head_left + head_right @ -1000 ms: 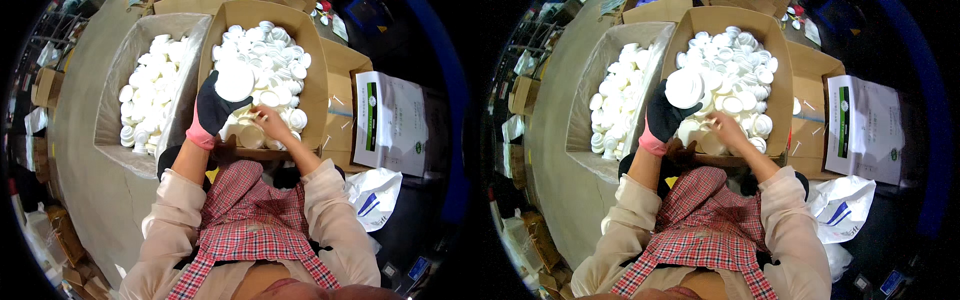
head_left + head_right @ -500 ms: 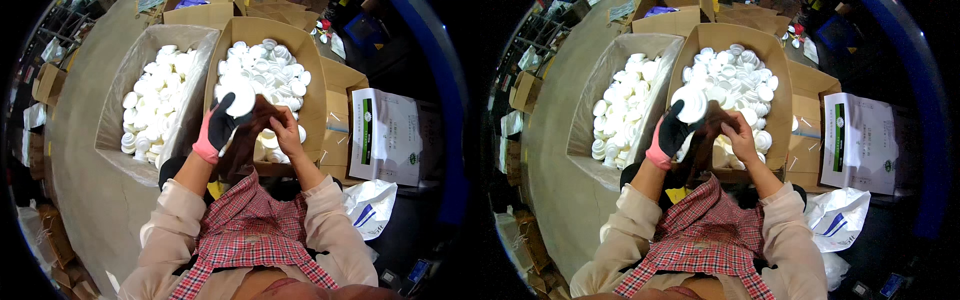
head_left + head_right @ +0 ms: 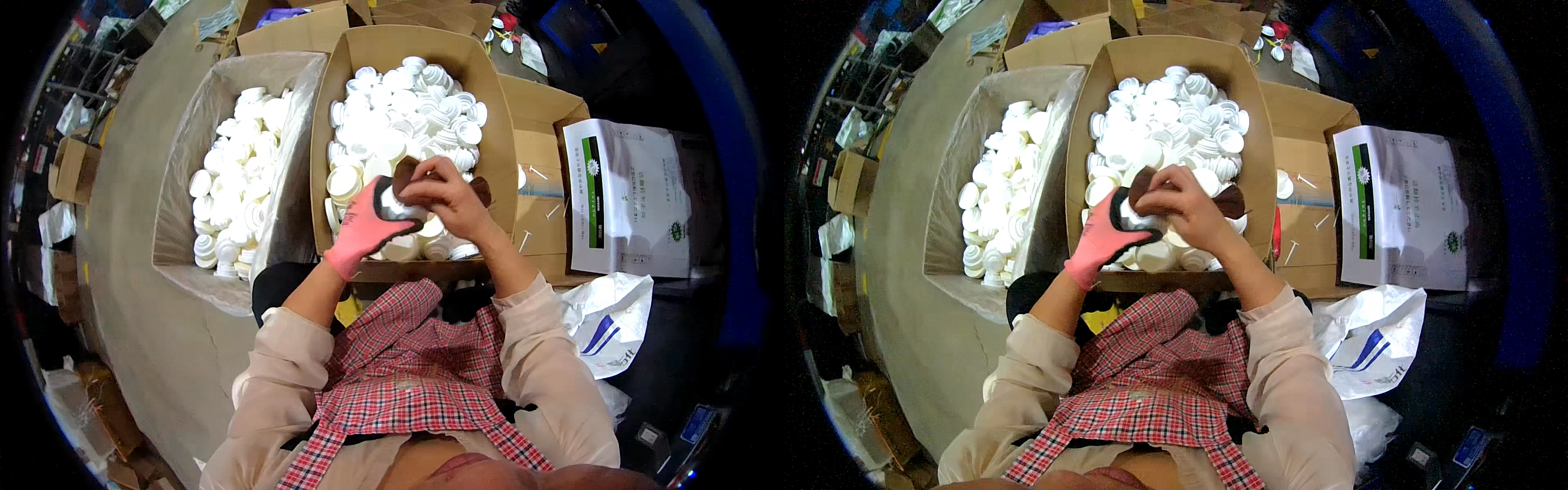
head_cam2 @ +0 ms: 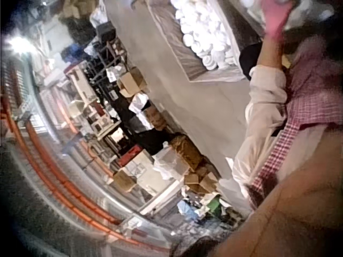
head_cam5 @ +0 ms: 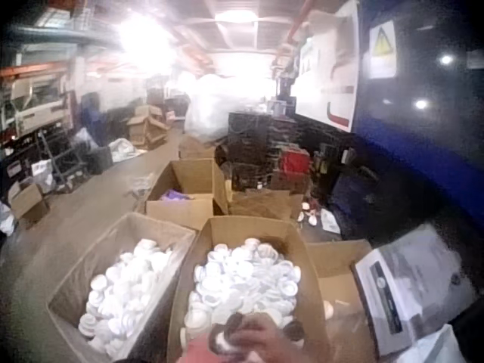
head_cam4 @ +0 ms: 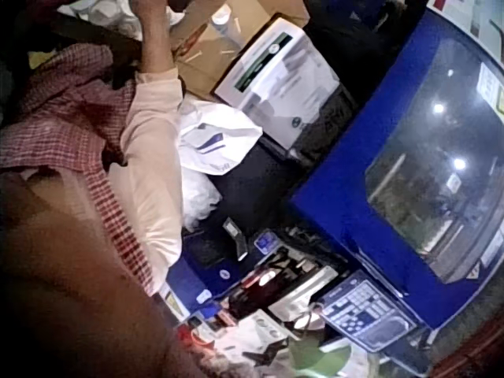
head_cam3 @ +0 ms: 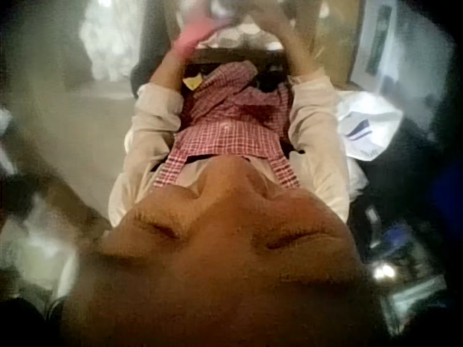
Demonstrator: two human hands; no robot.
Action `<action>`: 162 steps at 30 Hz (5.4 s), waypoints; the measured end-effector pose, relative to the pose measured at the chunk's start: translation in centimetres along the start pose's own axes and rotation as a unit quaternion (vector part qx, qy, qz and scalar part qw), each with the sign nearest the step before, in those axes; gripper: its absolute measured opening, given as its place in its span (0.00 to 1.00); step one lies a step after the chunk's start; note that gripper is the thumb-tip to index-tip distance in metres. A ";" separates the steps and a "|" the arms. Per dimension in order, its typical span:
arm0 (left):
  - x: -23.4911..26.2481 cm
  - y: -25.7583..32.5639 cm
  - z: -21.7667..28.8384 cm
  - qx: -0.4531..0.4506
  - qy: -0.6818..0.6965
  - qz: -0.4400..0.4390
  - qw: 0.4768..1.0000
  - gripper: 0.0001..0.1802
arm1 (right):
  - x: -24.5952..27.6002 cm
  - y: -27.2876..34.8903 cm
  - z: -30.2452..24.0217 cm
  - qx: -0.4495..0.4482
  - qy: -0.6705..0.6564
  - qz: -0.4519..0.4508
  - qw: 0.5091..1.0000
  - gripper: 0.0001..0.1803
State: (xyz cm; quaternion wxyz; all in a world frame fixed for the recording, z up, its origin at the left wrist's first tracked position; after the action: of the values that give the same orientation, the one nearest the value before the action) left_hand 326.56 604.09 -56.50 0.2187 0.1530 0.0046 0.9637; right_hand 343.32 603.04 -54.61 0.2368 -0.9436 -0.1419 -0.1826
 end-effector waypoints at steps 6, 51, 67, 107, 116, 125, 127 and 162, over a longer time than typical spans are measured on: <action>-1.3 -0.9 -0.9 0.039 0.519 0.048 0.852 0.22 | -1.3 2.2 1.3 -0.079 0.044 0.198 0.976 0.10; 4.3 -2.0 -2.6 -0.001 0.451 0.008 0.893 0.32 | 9.4 3.3 32.5 -0.308 0.327 0.110 0.886 0.19; 1.8 -0.2 2.1 -0.130 0.113 0.090 0.981 0.33 | 0.1 1.2 -1.0 -0.214 -0.444 0.095 0.865 0.32; -1.9 0.0 3.0 -0.100 0.304 -0.040 0.947 0.40 | 0.3 0.2 -3.8 -0.115 -0.237 0.254 0.931 0.26; -4.5 0.7 0.7 -0.088 -0.088 0.115 0.986 0.28 | 0.1 1.8 3.7 -0.238 -0.062 0.318 0.916 0.32; 0.7 -1.6 -3.6 -0.078 0.176 0.038 0.980 0.26 | -0.7 0.9 5.6 -0.281 -0.387 0.228 0.848 0.28; 1.7 -1.9 -2.8 0.040 0.558 0.013 0.829 0.26 | -1.0 2.3 7.5 -0.290 -0.142 0.093 0.942 0.23; -2.4 -0.1 -0.8 0.031 0.210 -0.011 0.977 0.32 | 2.4 2.2 3.4 -0.131 -0.208 0.208 0.947 0.07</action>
State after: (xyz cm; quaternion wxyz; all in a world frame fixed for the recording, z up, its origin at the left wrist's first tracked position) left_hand 328.42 603.25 -57.97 0.2185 -0.0459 0.0820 0.9713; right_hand 347.15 603.26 -57.29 0.1086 -0.9920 0.0365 0.0537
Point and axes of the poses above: each hand's wrist, its own y-axis away from the middle knuckle, its own x-axis out of the back of the hand, z = x × y, the point moved 4 cm from there along -y, towards the middle knuckle, and after that the axes turned 4 degrees about -y, right-handed, at the moved point
